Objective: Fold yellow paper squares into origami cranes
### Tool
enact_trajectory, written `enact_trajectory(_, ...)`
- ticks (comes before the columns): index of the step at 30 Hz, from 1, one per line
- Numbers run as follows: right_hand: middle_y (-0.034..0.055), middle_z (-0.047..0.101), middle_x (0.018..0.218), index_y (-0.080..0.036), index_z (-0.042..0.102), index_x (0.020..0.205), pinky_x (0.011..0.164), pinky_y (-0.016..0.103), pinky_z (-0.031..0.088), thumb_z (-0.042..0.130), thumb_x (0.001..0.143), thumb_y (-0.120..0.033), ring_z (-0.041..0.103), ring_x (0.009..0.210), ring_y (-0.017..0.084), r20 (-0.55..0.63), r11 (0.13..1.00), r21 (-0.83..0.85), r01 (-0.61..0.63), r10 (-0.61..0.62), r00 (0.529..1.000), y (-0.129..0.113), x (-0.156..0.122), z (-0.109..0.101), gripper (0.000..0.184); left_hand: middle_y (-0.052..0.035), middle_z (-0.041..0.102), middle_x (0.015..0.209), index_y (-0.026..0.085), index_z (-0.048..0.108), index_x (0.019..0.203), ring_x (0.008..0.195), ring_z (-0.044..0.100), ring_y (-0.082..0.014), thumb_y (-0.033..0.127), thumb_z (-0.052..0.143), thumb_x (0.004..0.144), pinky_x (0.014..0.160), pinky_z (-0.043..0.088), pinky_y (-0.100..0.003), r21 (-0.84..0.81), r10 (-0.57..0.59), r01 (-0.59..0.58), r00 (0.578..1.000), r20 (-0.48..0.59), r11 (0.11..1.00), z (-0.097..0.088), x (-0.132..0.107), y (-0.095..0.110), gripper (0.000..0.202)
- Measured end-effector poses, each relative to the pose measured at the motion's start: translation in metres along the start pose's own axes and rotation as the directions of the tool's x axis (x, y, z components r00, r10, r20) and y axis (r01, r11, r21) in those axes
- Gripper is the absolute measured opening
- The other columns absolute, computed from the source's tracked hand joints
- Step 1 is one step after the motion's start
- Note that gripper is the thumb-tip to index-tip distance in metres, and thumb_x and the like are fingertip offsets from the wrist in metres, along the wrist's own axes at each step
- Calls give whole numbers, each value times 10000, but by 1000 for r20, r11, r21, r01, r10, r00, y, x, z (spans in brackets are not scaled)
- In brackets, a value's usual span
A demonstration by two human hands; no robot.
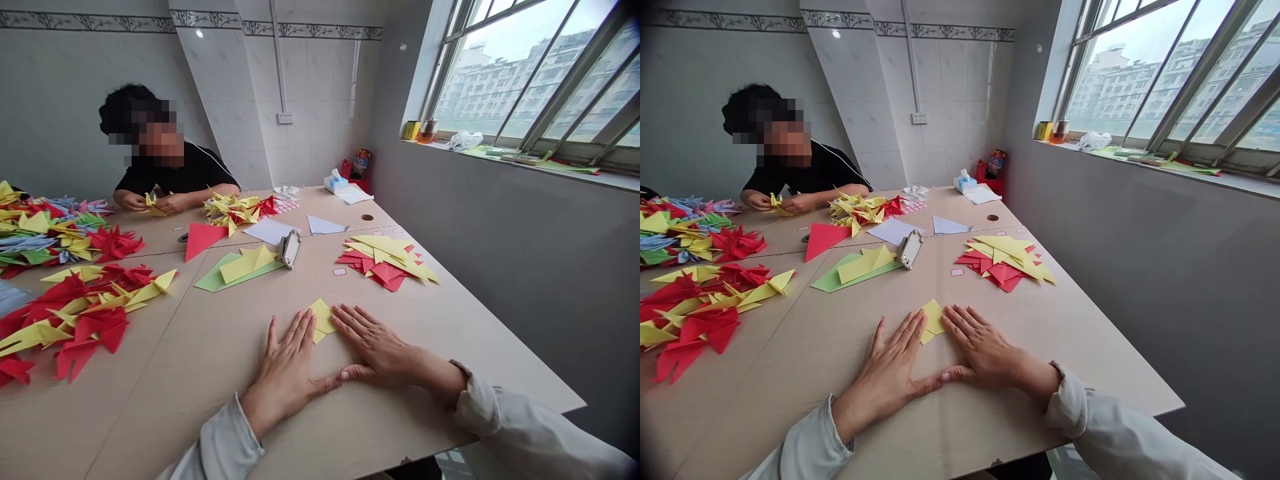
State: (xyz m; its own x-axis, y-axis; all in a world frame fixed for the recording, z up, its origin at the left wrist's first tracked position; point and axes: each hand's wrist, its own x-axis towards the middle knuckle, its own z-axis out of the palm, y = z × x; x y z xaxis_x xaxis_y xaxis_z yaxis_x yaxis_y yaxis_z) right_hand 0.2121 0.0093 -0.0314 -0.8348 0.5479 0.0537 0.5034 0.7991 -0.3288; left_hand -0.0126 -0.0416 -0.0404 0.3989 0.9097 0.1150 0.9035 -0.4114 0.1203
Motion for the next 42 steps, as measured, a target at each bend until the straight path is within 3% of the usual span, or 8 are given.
enact_trajectory(16, 108, 217, 1498, -184, 187, 1454, 1129, 469, 159, 422, 855, -598, 184, 1379, 279, -25, 996, -28, -88, 87, 996, 5, -36, -13, 765, -161, 115, 1508, 104, 169, 1449, 1387, 108, -349, 770, 360, 708, 1046, -79, -630, -29, -245, 247, 967, 67, 969, -7, -3, -4, 1014)
enact_trajectory(22, 108, 639, 1039, -185, 564, 1047, 807, 391, 479, 527, 853, -336, 589, 957, 249, -253, 967, -9, -254, 244, 936, 6, -4, -18, 249, -181, 90, 1505, 90, 132, 1452, 1384, 92, -365, 753, 393, 705, 1040, -3, -652, -40, -265, 270, 959, 101, 962, -8, -2, -4, 1032)
enact_trajectory(30, 119, 644, 1037, -236, 579, 1162, 749, 366, 450, 439, 901, -217, 589, 905, 251, -350, 964, -105, -245, 194, 916, 18, 36, -14, 297, -204, 107, 1501, 103, 159, 1449, 1383, 58, -363, 728, 491, 666, 1052, -10, -638, -157, -285, 300, 952, 108, 941, -10, -2, -5, 1055)
enact_trajectory(33, 113, 689, 939, -210, 635, 1062, 725, 367, 465, 376, 933, -287, 627, 854, 247, -372, 946, 110, -305, 324, 870, 22, 39, -17, 299, -196, 94, 1510, 121, 132, 1448, 1387, 75, -342, 644, 575, 683, 1088, 79, -588, -551, -402, 347, 915, 23, 759, -13, 6, -11, 1028)
enact_trajectory(36, 104, 703, 929, -166, 593, 1037, 628, 324, 501, 263, 964, -336, 672, 721, 198, -323, 868, 402, -293, 434, 841, 13, 43, -22, 379, -186, 230, 1490, 173, 159, 1435, 1344, 294, -268, 535, 391, 872, 1021, 362, -446, -814, -455, 298, 889, 47, 499, -20, 22, -11, 708)
enact_trajectory(37, 105, 703, 944, -154, 568, 1037, 609, 307, 508, 255, 965, -361, 680, 693, 182, -267, 787, 566, -248, 459, 847, 7, 45, -23, 382, -177, 353, 1441, 189, 236, 1409, 1288, 404, -236, 495, 352, 904, 974, 422, -385, -858, -429, 274, 901, 71, 434, -21, 29, -9, 602)
enact_trajectory(39, 119, 693, 992, -149, 527, 1033, 625, 306, 514, 328, 938, -436, 691, 714, 185, -152, 511, 851, -121, 460, 875, -8, 49, -22, 362, -150, 538, 1303, 210, 418, 1296, 1171, 537, -220, 433, 476, 877, 898, 473, -335, -982, -360, 172, 923, 134, 77, -23, 42, -1, 479)
enact_trajectory(42, 93, 694, 959, -174, 500, 1017, 628, 298, 502, 411, 893, -507, 689, 712, 182, -114, 356, 934, -42, 406, 907, -24, 53, -15, 366, -105, 691, 993, 170, 600, 994, 899, 668, -216, 430, 639, 770, 730, 520, -309, -977, -381, 37, 917, 117, -211, -23, 57, 10, 345)
